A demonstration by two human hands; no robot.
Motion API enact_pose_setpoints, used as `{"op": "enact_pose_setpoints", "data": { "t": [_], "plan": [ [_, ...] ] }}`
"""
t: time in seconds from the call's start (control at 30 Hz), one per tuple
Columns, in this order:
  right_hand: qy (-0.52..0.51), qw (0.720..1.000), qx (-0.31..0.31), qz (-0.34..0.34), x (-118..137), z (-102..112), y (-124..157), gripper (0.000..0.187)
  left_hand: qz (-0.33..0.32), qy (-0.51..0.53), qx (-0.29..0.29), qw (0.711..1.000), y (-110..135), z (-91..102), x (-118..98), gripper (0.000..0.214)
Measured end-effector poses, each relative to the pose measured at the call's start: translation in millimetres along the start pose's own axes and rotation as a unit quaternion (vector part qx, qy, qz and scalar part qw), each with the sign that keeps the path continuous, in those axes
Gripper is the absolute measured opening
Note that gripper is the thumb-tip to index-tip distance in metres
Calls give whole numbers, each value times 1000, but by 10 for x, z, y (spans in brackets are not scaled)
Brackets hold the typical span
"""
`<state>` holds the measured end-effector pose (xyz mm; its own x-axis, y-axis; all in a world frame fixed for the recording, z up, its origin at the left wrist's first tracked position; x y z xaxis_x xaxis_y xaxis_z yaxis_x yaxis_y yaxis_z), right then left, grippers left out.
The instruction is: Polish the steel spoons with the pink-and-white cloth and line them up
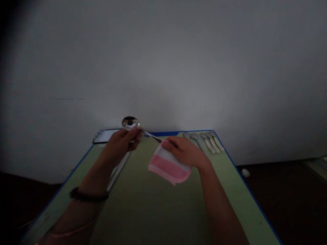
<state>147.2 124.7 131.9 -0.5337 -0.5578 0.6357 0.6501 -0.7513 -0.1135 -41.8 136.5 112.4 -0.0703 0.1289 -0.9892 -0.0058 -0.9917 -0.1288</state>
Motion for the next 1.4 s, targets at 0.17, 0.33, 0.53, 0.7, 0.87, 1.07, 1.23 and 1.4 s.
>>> {"op": "enact_pose_setpoints", "data": {
  "t": [0.17, 0.33, 0.53, 0.7, 0.87, 1.07, 1.23, 1.4],
  "plan": [
    [-12, 1000, -18, 9, 25, -53, -53, 35, -6, 83, 60, 995, -12, -252, 44, 25],
    [-61, 996, -70, -15, -141, 62, 10, 34, -48, 122, -32, 991, -55, 4, 43, 25],
    [-398, 871, -280, -65, -506, 174, 10, 28, -15, 67, 56, 996, 10, 55, -30, 26],
    [-689, 668, -267, -86, -704, -83, -179, 32, 17, 7, 144, 989, 174, -106, -164, 32],
    [-778, 581, -231, -63, -780, -260, -302, 25, 28, -71, 144, 987, 223, -184, -219, 33],
    [-798, 561, -220, -20, -678, -284, -316, 34, 21, -108, 188, 976, 238, -312, -208, 25],
    [-794, 555, -246, -16, -615, -255, -269, 36, 34, -126, 242, 962, 271, -426, -150, 28],
    [-746, 632, -207, 41, -334, -183, -281, 30, 35, -227, 238, 944, 257, -497, -40, 37]
  ]
}}
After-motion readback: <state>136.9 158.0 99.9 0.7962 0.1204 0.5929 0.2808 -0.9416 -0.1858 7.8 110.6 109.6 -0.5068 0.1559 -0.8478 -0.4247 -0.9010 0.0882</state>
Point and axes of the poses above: each hand's wrist, its own y-axis away from the middle knuckle, its own z-axis out of the back of the hand, x = y × z, the point moved 6 cm from there along -y, towards the middle knuckle, and after that the axes turned 1 degree about x, right-handed, at the moved point
